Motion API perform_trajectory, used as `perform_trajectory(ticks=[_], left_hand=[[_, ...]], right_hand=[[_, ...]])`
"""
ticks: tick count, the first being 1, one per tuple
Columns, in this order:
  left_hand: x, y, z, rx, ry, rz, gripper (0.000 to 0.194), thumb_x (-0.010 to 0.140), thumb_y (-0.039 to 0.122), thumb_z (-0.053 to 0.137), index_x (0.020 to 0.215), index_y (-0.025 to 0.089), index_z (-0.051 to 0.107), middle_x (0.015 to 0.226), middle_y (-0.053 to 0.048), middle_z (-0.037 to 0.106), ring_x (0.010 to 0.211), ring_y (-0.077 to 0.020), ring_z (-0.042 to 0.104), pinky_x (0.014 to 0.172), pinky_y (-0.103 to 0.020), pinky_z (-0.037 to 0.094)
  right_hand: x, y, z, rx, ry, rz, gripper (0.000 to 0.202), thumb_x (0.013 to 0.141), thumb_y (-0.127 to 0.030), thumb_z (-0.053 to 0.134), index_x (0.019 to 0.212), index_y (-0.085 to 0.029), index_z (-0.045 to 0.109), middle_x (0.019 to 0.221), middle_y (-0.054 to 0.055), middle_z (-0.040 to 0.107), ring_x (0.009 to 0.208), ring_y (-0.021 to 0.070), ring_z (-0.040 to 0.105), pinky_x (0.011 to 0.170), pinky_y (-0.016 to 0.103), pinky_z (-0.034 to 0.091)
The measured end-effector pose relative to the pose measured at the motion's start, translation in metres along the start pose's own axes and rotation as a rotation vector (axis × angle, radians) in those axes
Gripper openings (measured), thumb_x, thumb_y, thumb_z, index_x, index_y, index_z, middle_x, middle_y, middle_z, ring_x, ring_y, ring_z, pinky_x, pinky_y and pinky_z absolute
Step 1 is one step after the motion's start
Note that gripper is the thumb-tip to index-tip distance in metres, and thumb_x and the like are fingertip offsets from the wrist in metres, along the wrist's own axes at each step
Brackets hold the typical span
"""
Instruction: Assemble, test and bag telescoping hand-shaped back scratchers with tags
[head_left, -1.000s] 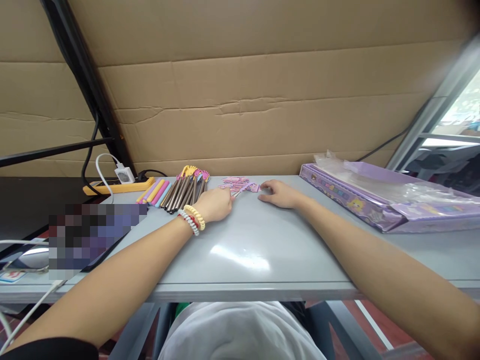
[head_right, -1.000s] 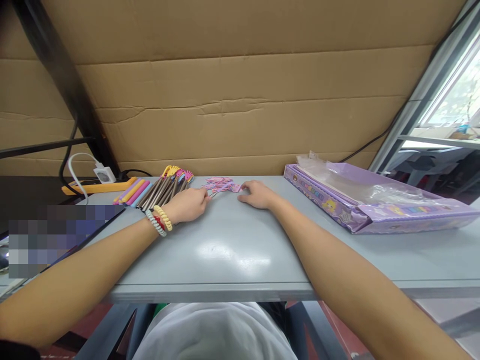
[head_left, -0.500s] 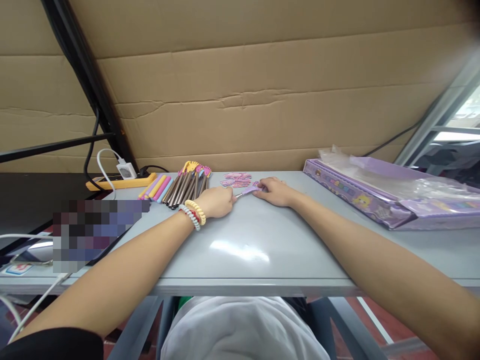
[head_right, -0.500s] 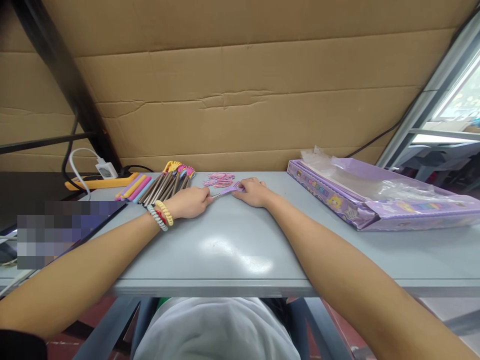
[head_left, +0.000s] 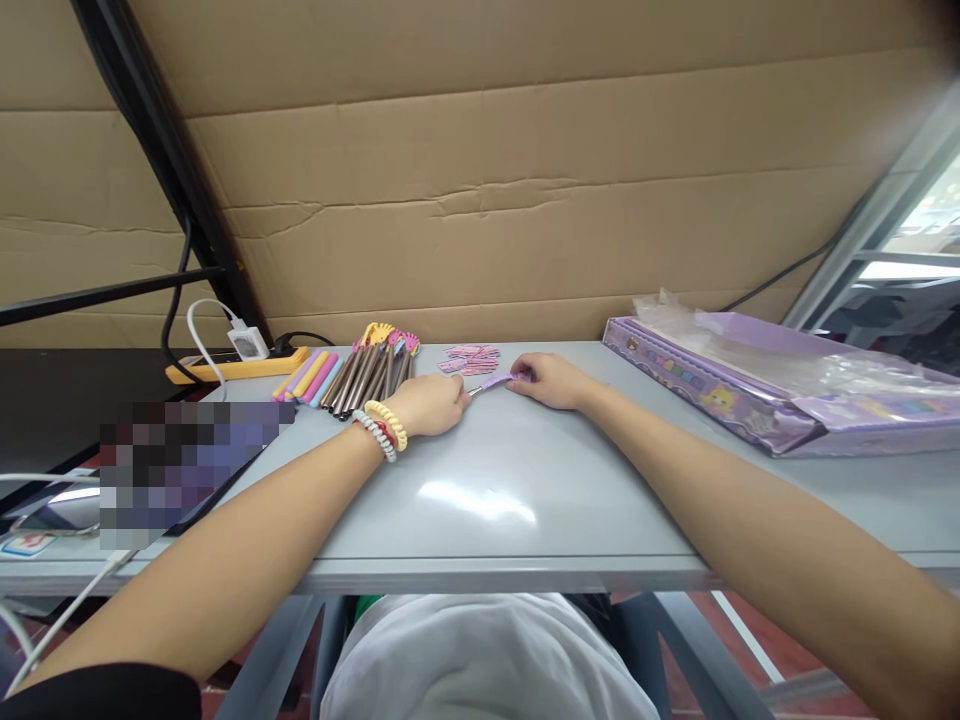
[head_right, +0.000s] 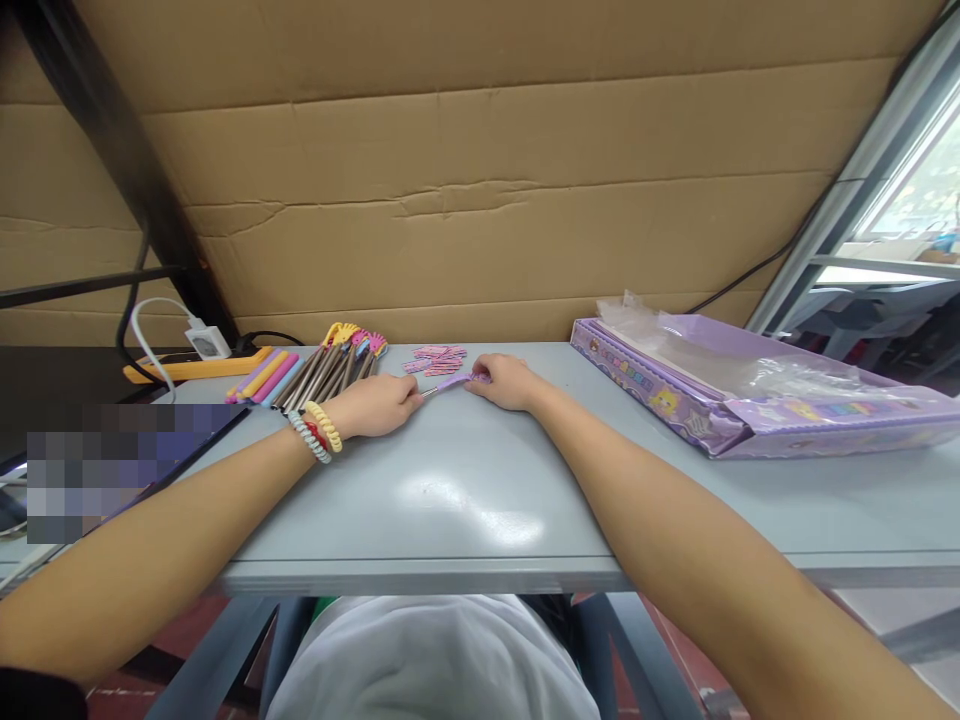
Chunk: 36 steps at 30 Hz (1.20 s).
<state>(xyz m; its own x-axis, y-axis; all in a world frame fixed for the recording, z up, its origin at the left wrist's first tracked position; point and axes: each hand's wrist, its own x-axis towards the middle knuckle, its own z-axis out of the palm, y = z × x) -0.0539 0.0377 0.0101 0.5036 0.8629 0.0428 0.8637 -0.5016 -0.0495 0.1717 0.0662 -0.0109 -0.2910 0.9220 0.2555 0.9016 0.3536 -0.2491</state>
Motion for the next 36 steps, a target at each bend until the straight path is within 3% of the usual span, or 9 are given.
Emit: perform_trajectory(ticks=[17, 36], left_hand=[[0.0001, -0.0007, 0.0002, 0.020, -0.011, 0.022, 0.043, 0.085, 0.049, 0.032, 0.103, 0.019, 0.057, 0.102, -0.012, 0.066, 0.087, -0.0290, 0.063, 0.071, -0.039, 0.049], [-0.0008, 0.0030, -0.0021, -0.005, 0.036, -0.031, 0.038, 0.086, 0.040, 0.031, 0.099, 0.019, 0.060, 0.101, -0.014, 0.066, 0.089, -0.0289, 0.064, 0.073, -0.039, 0.049]], right_hand=[[0.0007, 0.0003, 0.0014, -0.111, 0.011, -0.025, 0.029, 0.084, -0.044, 0.049, 0.089, -0.020, 0.065, 0.086, 0.006, 0.069, 0.079, 0.0190, 0.060, 0.068, 0.027, 0.040], [-0.0012, -0.0027, -0.0003, -0.085, 0.028, 0.008, 0.036, 0.087, -0.051, 0.041, 0.084, -0.021, 0.062, 0.084, 0.006, 0.068, 0.076, 0.0189, 0.060, 0.066, 0.028, 0.040]])
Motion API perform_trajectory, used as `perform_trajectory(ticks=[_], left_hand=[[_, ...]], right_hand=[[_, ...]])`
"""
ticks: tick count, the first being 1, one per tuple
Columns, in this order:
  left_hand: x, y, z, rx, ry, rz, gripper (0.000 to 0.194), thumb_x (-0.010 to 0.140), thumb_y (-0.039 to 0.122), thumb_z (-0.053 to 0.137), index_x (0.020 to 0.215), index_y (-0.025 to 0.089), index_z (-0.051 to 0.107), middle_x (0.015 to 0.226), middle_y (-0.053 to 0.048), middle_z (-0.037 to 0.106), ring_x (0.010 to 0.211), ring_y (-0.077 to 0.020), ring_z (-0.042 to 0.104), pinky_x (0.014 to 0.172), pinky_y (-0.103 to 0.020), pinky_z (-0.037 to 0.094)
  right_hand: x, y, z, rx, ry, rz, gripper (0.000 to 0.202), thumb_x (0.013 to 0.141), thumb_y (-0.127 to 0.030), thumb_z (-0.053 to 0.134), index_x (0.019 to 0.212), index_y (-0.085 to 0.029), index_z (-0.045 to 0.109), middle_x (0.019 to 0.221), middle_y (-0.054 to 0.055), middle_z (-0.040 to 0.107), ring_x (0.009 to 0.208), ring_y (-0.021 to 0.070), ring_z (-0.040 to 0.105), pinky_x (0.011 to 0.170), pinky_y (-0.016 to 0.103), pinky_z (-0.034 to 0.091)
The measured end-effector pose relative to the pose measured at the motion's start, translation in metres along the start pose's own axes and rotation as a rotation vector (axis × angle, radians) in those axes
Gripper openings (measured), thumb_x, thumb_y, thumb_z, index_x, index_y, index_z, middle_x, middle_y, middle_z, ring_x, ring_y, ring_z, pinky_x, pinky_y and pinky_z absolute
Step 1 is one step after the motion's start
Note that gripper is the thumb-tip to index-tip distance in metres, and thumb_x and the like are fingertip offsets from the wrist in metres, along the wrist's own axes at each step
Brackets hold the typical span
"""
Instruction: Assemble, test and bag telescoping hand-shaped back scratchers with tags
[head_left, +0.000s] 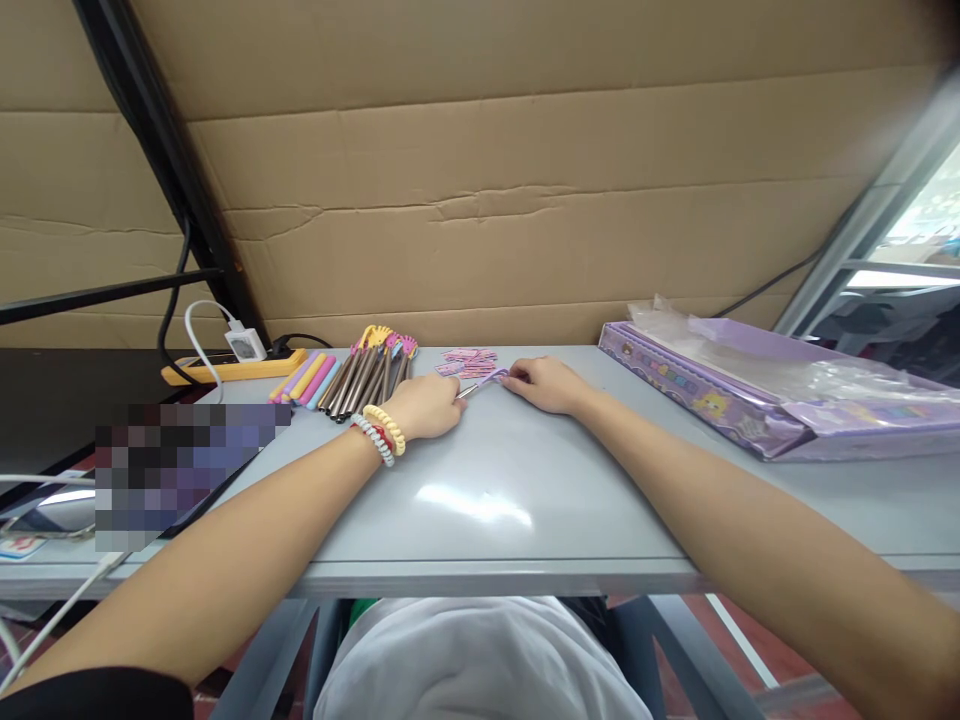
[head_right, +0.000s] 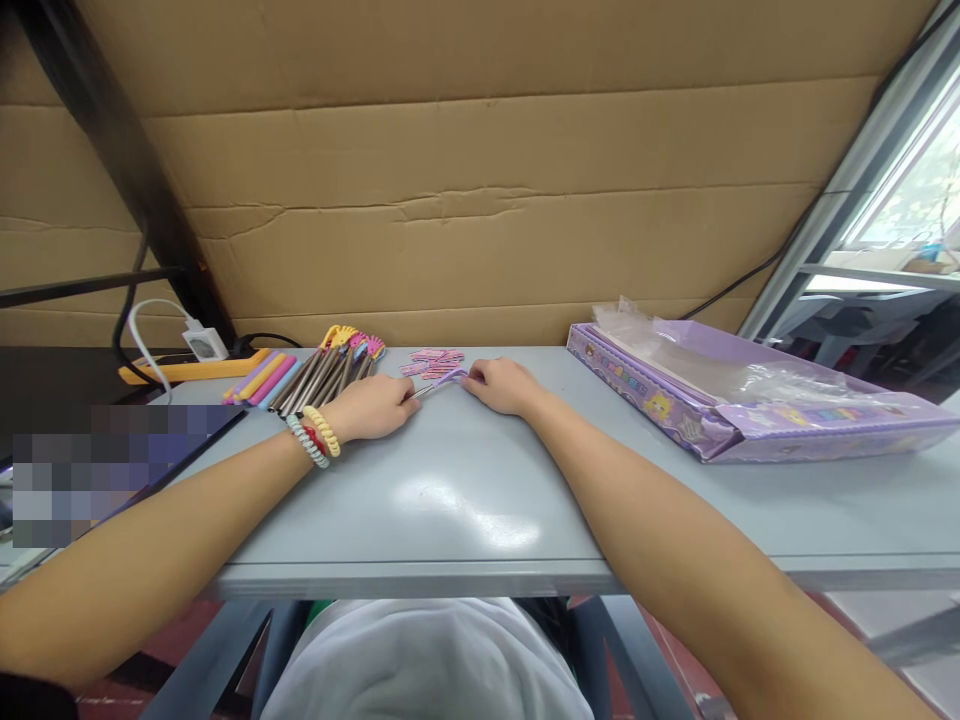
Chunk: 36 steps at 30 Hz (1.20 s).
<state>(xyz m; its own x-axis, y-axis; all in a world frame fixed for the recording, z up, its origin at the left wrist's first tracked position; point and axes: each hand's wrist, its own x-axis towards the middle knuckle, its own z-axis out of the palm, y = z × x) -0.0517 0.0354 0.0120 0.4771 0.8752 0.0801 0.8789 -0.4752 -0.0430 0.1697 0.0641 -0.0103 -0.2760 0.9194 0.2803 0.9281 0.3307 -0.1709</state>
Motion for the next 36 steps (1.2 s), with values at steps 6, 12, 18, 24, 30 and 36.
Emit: perform_trajectory(ticks=[6, 12, 18, 24, 30, 36], left_hand=[[0.000, 0.001, 0.000, 0.003, -0.005, -0.009, 0.039, 0.086, 0.040, 0.031, 0.100, 0.018, 0.061, 0.102, -0.014, 0.066, 0.090, -0.0281, 0.063, 0.075, -0.037, 0.048], [0.001, 0.000, 0.001, 0.010, 0.016, 0.007, 0.039, 0.086, 0.039, 0.031, 0.098, 0.019, 0.062, 0.098, -0.013, 0.067, 0.089, -0.0287, 0.064, 0.073, -0.038, 0.049], [0.001, -0.001, 0.002, 0.006, 0.048, 0.019, 0.037, 0.086, 0.038, 0.031, 0.092, 0.020, 0.062, 0.095, -0.012, 0.068, 0.085, -0.0273, 0.064, 0.070, -0.037, 0.048], [0.000, -0.001, 0.002, -0.005, 0.065, 0.030, 0.036, 0.085, 0.038, 0.031, 0.092, 0.020, 0.062, 0.096, -0.011, 0.068, 0.086, -0.0271, 0.063, 0.070, -0.036, 0.048], [0.000, 0.000, 0.003, -0.012, 0.091, 0.050, 0.037, 0.087, 0.038, 0.029, 0.090, 0.020, 0.061, 0.094, -0.010, 0.068, 0.084, -0.0265, 0.063, 0.069, -0.035, 0.047], [0.000, 0.000, 0.003, -0.031, 0.096, 0.052, 0.038, 0.088, 0.037, 0.026, 0.091, 0.020, 0.061, 0.094, -0.010, 0.068, 0.085, -0.0262, 0.063, 0.069, -0.035, 0.047]], right_hand=[[0.001, 0.001, 0.001, 0.006, 0.000, 0.001, 0.032, 0.084, -0.048, 0.046, 0.087, -0.021, 0.063, 0.088, 0.006, 0.069, 0.081, 0.0191, 0.060, 0.070, 0.028, 0.042], [0.001, 0.002, 0.003, 0.023, 0.009, -0.012, 0.034, 0.083, -0.046, 0.048, 0.098, -0.019, 0.062, 0.099, 0.008, 0.068, 0.087, 0.0212, 0.060, 0.073, 0.030, 0.043], [0.000, 0.003, 0.006, 0.172, 0.169, -0.027, 0.064, 0.077, -0.047, 0.057, 0.131, -0.015, 0.042, 0.119, 0.013, 0.059, 0.099, 0.0232, 0.058, 0.079, 0.032, 0.045], [-0.002, -0.006, -0.002, 0.168, 0.183, -0.144, 0.028, 0.081, -0.040, 0.052, 0.090, -0.017, 0.065, 0.088, 0.007, 0.067, 0.078, 0.0175, 0.059, 0.070, 0.027, 0.042], [-0.002, -0.006, -0.004, 0.172, 0.177, -0.092, 0.034, 0.079, -0.048, 0.053, 0.072, -0.017, 0.063, 0.068, 0.004, 0.063, 0.063, 0.0140, 0.053, 0.060, 0.025, 0.035], [-0.001, -0.005, -0.002, 0.189, 0.154, -0.071, 0.043, 0.083, -0.052, 0.044, 0.061, -0.017, 0.055, 0.057, 0.002, 0.056, 0.053, 0.0116, 0.045, 0.055, 0.024, 0.030]])
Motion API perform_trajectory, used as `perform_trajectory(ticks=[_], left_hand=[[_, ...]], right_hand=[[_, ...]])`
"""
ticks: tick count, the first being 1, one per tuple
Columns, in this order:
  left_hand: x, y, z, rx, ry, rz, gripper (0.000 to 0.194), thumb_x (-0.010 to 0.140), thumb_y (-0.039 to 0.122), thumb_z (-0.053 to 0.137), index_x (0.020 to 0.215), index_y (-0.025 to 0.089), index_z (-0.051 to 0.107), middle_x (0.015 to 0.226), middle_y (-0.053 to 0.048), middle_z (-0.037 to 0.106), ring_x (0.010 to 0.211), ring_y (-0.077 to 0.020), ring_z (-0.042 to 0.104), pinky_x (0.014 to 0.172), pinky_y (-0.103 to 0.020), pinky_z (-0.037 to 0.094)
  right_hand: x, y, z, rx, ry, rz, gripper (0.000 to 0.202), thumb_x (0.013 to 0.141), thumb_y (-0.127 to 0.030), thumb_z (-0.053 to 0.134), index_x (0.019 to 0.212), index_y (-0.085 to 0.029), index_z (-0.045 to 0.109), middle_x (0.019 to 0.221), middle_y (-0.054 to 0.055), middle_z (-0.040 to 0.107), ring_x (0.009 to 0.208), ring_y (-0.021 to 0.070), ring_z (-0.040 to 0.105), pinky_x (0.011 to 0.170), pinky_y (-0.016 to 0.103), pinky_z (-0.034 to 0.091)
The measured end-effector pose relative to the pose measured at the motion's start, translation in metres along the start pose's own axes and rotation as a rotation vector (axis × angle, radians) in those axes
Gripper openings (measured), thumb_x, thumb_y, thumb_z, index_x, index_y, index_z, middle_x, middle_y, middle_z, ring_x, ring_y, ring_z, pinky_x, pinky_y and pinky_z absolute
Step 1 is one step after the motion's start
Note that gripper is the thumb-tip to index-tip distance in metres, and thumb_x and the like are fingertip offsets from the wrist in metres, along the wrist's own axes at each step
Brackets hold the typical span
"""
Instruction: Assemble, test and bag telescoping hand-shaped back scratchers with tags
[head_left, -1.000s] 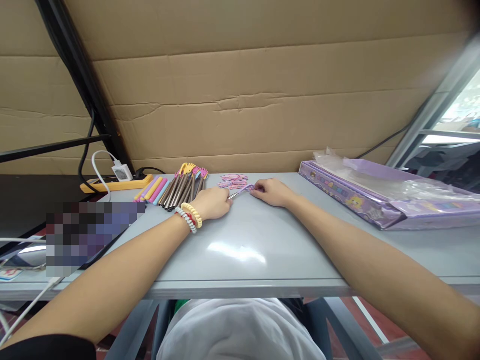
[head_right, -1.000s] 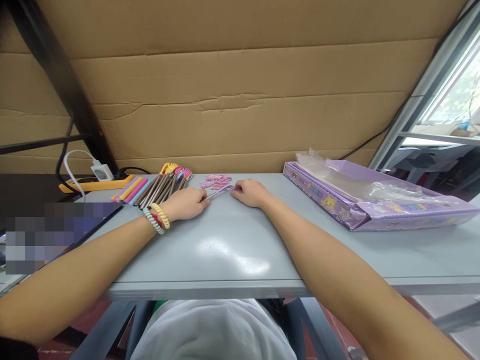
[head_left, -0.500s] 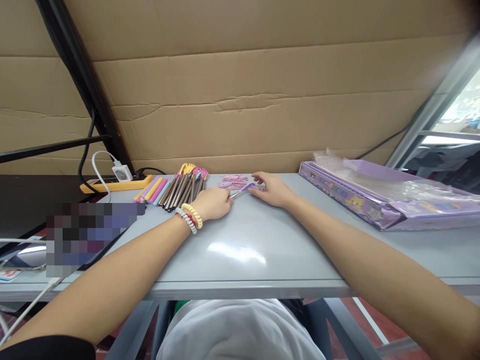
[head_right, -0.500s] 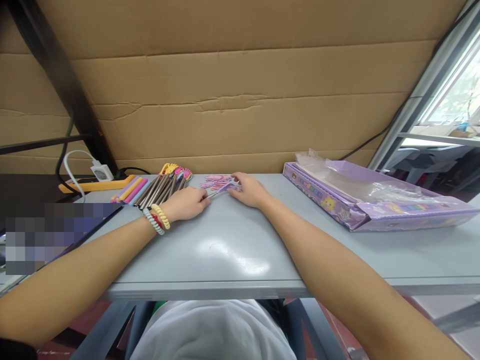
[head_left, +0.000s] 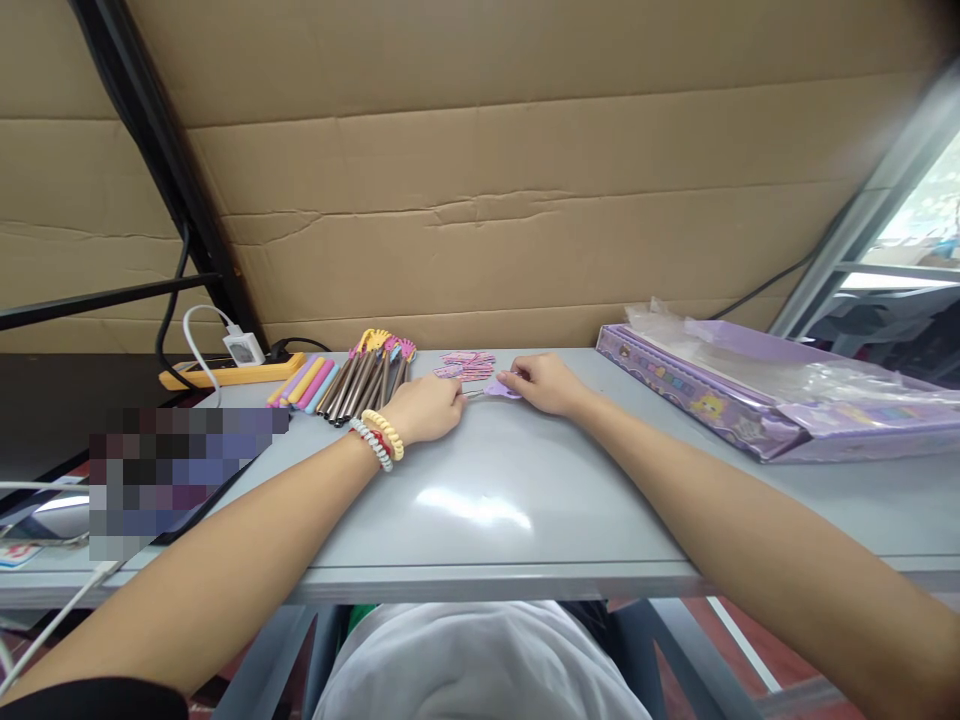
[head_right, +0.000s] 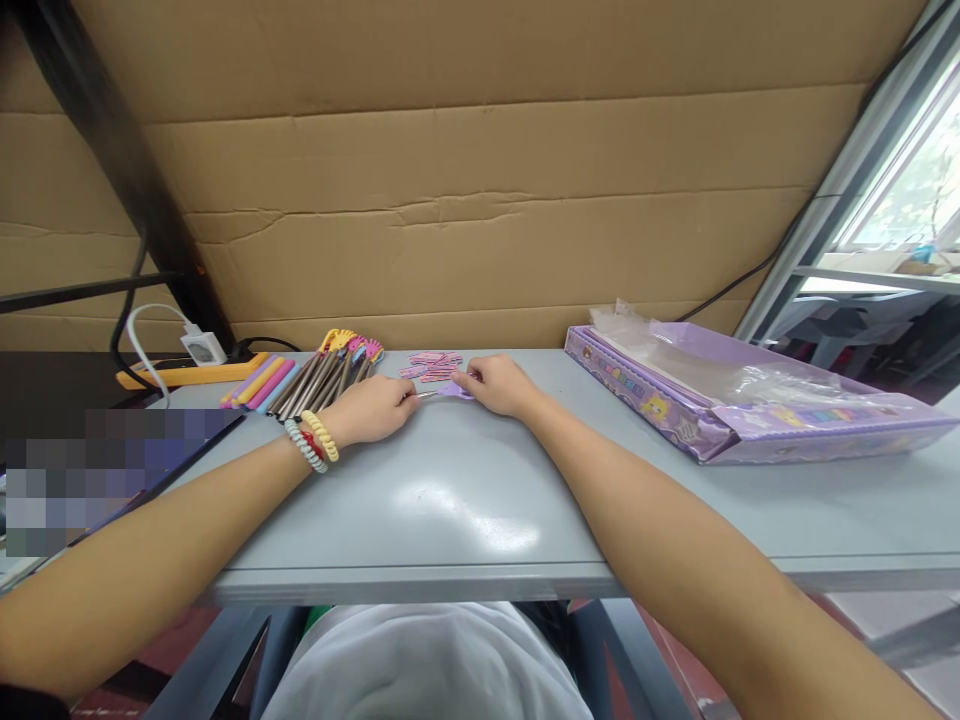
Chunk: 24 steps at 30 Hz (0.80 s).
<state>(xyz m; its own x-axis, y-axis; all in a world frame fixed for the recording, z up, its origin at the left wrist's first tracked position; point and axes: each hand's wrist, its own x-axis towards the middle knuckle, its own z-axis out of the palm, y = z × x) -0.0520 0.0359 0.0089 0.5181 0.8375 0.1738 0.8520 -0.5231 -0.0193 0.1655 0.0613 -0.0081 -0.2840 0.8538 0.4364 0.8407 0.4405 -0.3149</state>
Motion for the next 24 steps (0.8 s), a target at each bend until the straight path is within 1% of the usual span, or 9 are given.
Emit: perform_trajectory(ticks=[6, 10, 19, 21, 24], left_hand=[[-0.001, 0.003, -0.001, -0.008, -0.019, -0.005, 0.040, 0.088, 0.037, 0.026, 0.091, 0.020, 0.062, 0.092, -0.010, 0.068, 0.084, -0.0270, 0.063, 0.070, -0.036, 0.047], [-0.001, 0.003, -0.001, -0.004, -0.029, 0.000, 0.041, 0.088, 0.038, 0.026, 0.092, 0.019, 0.062, 0.092, -0.011, 0.068, 0.084, -0.0272, 0.063, 0.070, -0.037, 0.047], [-0.002, 0.003, 0.000, 0.010, -0.042, 0.000, 0.040, 0.088, 0.039, 0.028, 0.092, 0.019, 0.063, 0.093, -0.011, 0.068, 0.084, -0.0277, 0.064, 0.070, -0.038, 0.048], [-0.002, 0.003, -0.001, 0.009, -0.047, -0.003, 0.041, 0.088, 0.040, 0.028, 0.092, 0.019, 0.063, 0.093, -0.012, 0.068, 0.084, -0.0277, 0.064, 0.070, -0.038, 0.048], [-0.001, 0.003, -0.001, 0.007, -0.048, -0.018, 0.042, 0.088, 0.041, 0.028, 0.094, 0.019, 0.063, 0.094, -0.012, 0.068, 0.086, -0.0279, 0.064, 0.071, -0.038, 0.048]], right_hand=[[-0.001, -0.002, -0.001, -0.017, -0.018, -0.017, 0.047, 0.085, -0.051, 0.037, 0.053, -0.018, 0.045, 0.048, -0.001, 0.045, 0.047, 0.0100, 0.037, 0.052, 0.025, 0.026], [-0.002, -0.002, -0.001, -0.011, -0.008, -0.015, 0.047, 0.084, -0.052, 0.039, 0.052, -0.018, 0.045, 0.047, -0.002, 0.045, 0.047, 0.0095, 0.036, 0.052, 0.024, 0.025], [-0.002, -0.005, -0.002, -0.018, -0.027, 0.010, 0.043, 0.083, -0.050, 0.044, 0.057, -0.017, 0.055, 0.055, 0.000, 0.056, 0.052, 0.0104, 0.045, 0.054, 0.024, 0.029], [-0.002, -0.007, -0.004, -0.024, -0.016, 0.023, 0.040, 0.083, -0.048, 0.045, 0.061, -0.018, 0.058, 0.059, 0.001, 0.061, 0.055, 0.0114, 0.049, 0.056, 0.024, 0.032], [-0.002, -0.011, -0.006, -0.011, -0.005, 0.065, 0.034, 0.083, -0.047, 0.048, 0.073, -0.019, 0.063, 0.066, 0.002, 0.067, 0.061, 0.0136, 0.056, 0.059, 0.024, 0.035]])
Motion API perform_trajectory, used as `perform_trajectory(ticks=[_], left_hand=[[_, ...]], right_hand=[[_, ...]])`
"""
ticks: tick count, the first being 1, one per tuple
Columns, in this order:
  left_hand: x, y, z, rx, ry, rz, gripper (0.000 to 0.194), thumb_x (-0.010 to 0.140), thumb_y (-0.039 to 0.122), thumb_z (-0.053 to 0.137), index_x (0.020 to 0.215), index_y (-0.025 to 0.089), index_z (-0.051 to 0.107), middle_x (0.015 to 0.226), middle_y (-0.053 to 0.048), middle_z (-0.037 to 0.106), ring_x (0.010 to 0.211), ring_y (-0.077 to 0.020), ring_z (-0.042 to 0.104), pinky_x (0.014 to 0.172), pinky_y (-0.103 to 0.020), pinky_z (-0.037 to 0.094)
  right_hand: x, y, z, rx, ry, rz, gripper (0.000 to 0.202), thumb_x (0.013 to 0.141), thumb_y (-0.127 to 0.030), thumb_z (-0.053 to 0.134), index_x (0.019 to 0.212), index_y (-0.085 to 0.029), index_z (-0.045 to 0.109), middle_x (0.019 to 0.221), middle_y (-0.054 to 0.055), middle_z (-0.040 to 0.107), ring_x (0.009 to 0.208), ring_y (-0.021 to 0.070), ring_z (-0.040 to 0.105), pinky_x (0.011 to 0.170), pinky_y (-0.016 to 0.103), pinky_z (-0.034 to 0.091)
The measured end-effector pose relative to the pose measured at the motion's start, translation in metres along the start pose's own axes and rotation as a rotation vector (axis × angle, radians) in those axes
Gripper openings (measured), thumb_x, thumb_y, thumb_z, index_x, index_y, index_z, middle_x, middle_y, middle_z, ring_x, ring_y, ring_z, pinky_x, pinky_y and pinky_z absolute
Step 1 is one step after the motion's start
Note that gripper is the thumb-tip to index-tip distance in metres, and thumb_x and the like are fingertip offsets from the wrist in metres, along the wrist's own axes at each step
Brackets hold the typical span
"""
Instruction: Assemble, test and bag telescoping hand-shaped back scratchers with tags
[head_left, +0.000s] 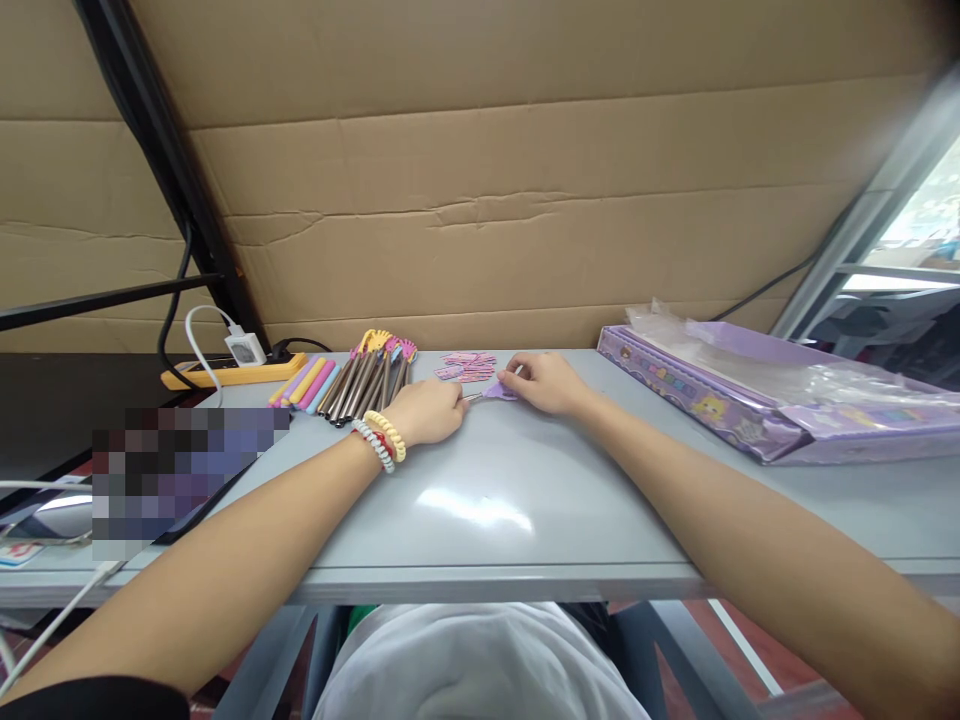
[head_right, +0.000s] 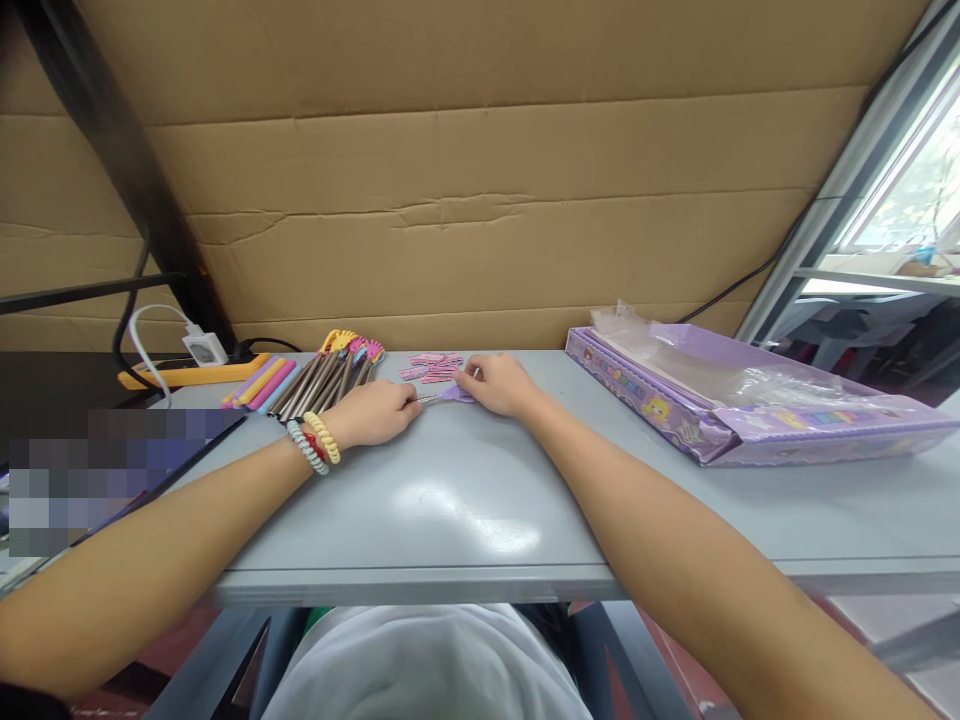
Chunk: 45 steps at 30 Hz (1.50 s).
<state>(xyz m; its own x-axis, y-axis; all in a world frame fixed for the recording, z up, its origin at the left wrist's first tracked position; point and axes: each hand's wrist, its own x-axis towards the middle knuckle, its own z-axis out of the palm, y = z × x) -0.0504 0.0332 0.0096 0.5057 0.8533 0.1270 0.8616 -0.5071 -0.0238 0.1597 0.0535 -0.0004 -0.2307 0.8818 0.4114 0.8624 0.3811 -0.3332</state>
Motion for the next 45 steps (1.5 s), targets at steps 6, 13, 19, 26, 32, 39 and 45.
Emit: perform_trajectory(ticks=[6, 13, 19, 26, 32, 39, 45], left_hand=[[0.000, -0.001, -0.001, -0.002, 0.016, -0.015, 0.039, 0.087, 0.038, 0.028, 0.092, 0.019, 0.062, 0.095, -0.011, 0.068, 0.085, -0.0275, 0.064, 0.070, -0.037, 0.048], [0.000, 0.000, -0.001, -0.001, -0.003, -0.020, 0.039, 0.087, 0.039, 0.028, 0.091, 0.019, 0.062, 0.094, -0.011, 0.068, 0.084, -0.0267, 0.064, 0.070, -0.036, 0.048], [-0.001, 0.000, -0.001, -0.011, -0.007, -0.009, 0.040, 0.087, 0.042, 0.030, 0.091, 0.018, 0.062, 0.095, -0.012, 0.068, 0.083, -0.0280, 0.064, 0.069, -0.037, 0.048], [0.000, -0.001, -0.001, -0.011, -0.001, -0.005, 0.039, 0.088, 0.041, 0.030, 0.092, 0.019, 0.062, 0.093, -0.011, 0.068, 0.084, -0.0273, 0.064, 0.070, -0.036, 0.048], [-0.001, 0.000, 0.000, -0.040, 0.048, 0.026, 0.035, 0.089, 0.041, 0.030, 0.094, 0.020, 0.059, 0.095, -0.010, 0.067, 0.085, -0.0254, 0.064, 0.071, -0.034, 0.047], [-0.002, 0.002, -0.003, -0.069, 0.042, 0.035, 0.040, 0.089, 0.046, 0.029, 0.088, 0.019, 0.058, 0.092, -0.009, 0.067, 0.083, -0.0247, 0.063, 0.067, -0.033, 0.046], [-0.001, 0.001, -0.005, -0.081, 0.034, 0.011, 0.046, 0.088, 0.052, 0.030, 0.087, 0.019, 0.061, 0.094, -0.010, 0.068, 0.085, -0.0255, 0.063, 0.067, -0.033, 0.046]], right_hand=[[0.000, -0.004, 0.000, -0.031, -0.043, 0.027, 0.037, 0.083, -0.049, 0.048, 0.102, -0.019, 0.061, 0.079, 0.004, 0.071, 0.076, 0.0189, 0.063, 0.068, 0.027, 0.041], [-0.001, -0.004, 0.000, -0.032, -0.072, 0.044, 0.046, 0.083, -0.053, 0.048, 0.112, -0.019, 0.057, 0.089, 0.006, 0.070, 0.085, 0.0213, 0.063, 0.075, 0.031, 0.042], [-0.004, -0.001, 0.003, 0.029, -0.179, -0.047, 0.055, 0.081, -0.057, 0.050, 0.121, -0.019, 0.053, 0.098, 0.009, 0.068, 0.088, 0.0237, 0.062, 0.072, 0.032, 0.043], [-0.004, 0.001, 0.010, 0.137, -0.147, -0.138, 0.060, 0.081, -0.054, 0.053, 0.128, -0.016, 0.049, 0.128, 0.014, 0.055, 0.112, 0.0268, 0.054, 0.089, 0.037, 0.042], [-0.002, -0.003, 0.008, 0.096, -0.061, -0.259, 0.036, 0.082, -0.048, 0.053, 0.094, -0.016, 0.063, 0.094, 0.009, 0.067, 0.082, 0.0190, 0.059, 0.071, 0.029, 0.042], [-0.001, -0.004, 0.003, 0.053, -0.030, -0.241, 0.040, 0.080, -0.050, 0.050, 0.056, -0.018, 0.047, 0.053, -0.002, 0.047, 0.053, 0.0098, 0.038, 0.054, 0.024, 0.027], [-0.002, -0.004, -0.007, 0.093, -0.017, -0.148, 0.043, 0.077, -0.052, 0.052, 0.053, -0.017, 0.046, 0.050, -0.003, 0.045, 0.051, 0.0083, 0.036, 0.051, 0.024, 0.027]])
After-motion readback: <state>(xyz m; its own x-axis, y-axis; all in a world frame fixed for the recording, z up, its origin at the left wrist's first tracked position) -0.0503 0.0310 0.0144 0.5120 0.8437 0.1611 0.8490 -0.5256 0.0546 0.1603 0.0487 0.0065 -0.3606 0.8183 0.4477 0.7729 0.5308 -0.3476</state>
